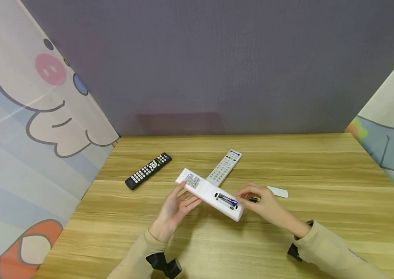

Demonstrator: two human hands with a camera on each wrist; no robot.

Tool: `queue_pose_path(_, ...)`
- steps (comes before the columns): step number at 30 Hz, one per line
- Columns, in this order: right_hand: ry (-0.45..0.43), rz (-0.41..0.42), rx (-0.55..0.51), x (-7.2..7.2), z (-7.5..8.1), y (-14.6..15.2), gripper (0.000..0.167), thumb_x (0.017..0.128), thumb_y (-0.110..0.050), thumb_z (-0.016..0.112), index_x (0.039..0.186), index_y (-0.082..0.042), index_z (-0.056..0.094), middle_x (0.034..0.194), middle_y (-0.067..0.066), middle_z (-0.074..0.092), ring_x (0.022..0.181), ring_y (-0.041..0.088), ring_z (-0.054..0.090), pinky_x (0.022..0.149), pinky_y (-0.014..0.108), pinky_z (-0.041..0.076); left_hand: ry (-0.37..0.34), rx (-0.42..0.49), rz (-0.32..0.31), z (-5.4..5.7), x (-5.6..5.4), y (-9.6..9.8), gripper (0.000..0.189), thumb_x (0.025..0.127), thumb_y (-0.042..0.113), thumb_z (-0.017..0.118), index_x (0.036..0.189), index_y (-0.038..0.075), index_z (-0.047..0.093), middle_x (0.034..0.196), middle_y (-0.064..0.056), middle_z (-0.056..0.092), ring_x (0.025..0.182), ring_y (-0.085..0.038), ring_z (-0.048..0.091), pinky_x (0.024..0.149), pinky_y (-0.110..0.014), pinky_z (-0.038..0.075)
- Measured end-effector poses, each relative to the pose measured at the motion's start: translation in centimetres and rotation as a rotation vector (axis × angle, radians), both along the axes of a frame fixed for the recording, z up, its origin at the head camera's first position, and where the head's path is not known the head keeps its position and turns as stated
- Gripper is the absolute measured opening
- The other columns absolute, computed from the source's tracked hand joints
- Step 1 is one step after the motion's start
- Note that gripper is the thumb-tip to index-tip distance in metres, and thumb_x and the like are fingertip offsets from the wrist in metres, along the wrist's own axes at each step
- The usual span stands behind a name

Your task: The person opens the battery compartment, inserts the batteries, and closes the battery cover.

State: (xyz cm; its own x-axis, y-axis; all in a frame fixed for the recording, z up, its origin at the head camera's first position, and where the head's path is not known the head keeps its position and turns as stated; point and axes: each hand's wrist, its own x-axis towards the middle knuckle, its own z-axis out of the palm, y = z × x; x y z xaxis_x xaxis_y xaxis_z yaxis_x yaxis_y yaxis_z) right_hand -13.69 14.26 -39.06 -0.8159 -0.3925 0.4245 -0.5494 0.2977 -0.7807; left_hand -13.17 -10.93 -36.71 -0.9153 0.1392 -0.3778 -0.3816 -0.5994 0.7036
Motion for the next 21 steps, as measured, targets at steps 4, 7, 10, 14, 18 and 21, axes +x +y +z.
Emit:
queue_pose_path(4, -0.098, 0.025, 0.034, 0.09, -0.02, 0.45, 0.016, 0.08, -0.009, 0.064, 0.095, -0.003, 0.064, 0.095, 0.008, 0.062, 0.08, 0.006, 0.057, 0.071, 0.024, 0.053, -0.008, 0.014, -0.003, 0.0, 0.05, -0.11, 0.034, 0.094, 0.021, 0.041, 0.123, 0.007, 0.029, 0.122, -0.023, 0.028, 0.087, -0.028, 0.059, 0.093, -0.043, 0.043)
queue_pose_path(7, -0.169, 0.057, 0.067, 0.13, 0.02, 0.56, 0.021, 0.083, -0.013, 0.061, 0.101, -0.002, 0.062, 0.101, 0.011, 0.061, 0.085, 0.008, 0.057, 0.076, 0.026, 0.052, -0.006, 0.015, -0.004, 0.0, 0.06, -0.13, 0.033, 0.094, 0.021, 0.042, 0.122, 0.007, 0.03, 0.12, -0.022, 0.03, 0.086, -0.028, 0.059, 0.092, -0.043, 0.043)
queue_pose_path(10, -0.24, 0.093, 0.079, 0.11, -0.03, 0.61, 0.028, 0.085, -0.017, 0.059, 0.108, -0.001, 0.059, 0.108, 0.014, 0.059, 0.09, 0.01, 0.057, 0.079, 0.026, 0.051, -0.005, 0.011, -0.005, 0.01, 0.03, -0.11, 0.033, 0.094, 0.021, 0.042, 0.121, 0.007, 0.031, 0.119, -0.022, 0.03, 0.086, -0.028, 0.059, 0.093, -0.043, 0.043)
queue_pose_path(14, -0.322, 0.127, 0.069, 0.06, -0.13, 0.65, 0.034, 0.087, -0.02, 0.057, 0.114, 0.001, 0.055, 0.114, 0.017, 0.056, 0.095, 0.018, 0.057, 0.082, 0.024, 0.05, -0.005, 0.01, -0.004, 0.07, 0.03, -0.09, 0.035, 0.094, 0.021, 0.042, 0.122, 0.006, 0.029, 0.119, -0.022, 0.03, 0.087, -0.029, 0.058, 0.094, -0.044, 0.042)
queue_pose_path(18, -0.357, 0.148, 0.071, 0.07, -0.17, 0.71, 0.035, 0.088, -0.02, 0.054, 0.118, -0.001, 0.053, 0.119, 0.018, 0.053, 0.101, 0.026, 0.056, 0.083, 0.022, 0.048, 0.002, 0.003, -0.011, 0.09, 0.07, -0.1, 0.038, 0.094, 0.021, 0.042, 0.125, 0.005, 0.027, 0.119, -0.023, 0.03, 0.088, -0.029, 0.058, 0.094, -0.044, 0.041)
queue_pose_path(21, -0.367, 0.161, 0.067, 0.05, -0.2, 0.71, 0.035, 0.089, -0.018, 0.053, 0.12, -0.002, 0.053, 0.12, 0.019, 0.052, 0.102, 0.028, 0.055, 0.083, 0.022, 0.048, 0.004, 0.001, -0.017, 0.1, 0.09, -0.1, 0.038, 0.094, 0.022, 0.042, 0.125, 0.005, 0.028, 0.118, -0.023, 0.032, 0.088, -0.029, 0.058, 0.094, -0.044, 0.042)
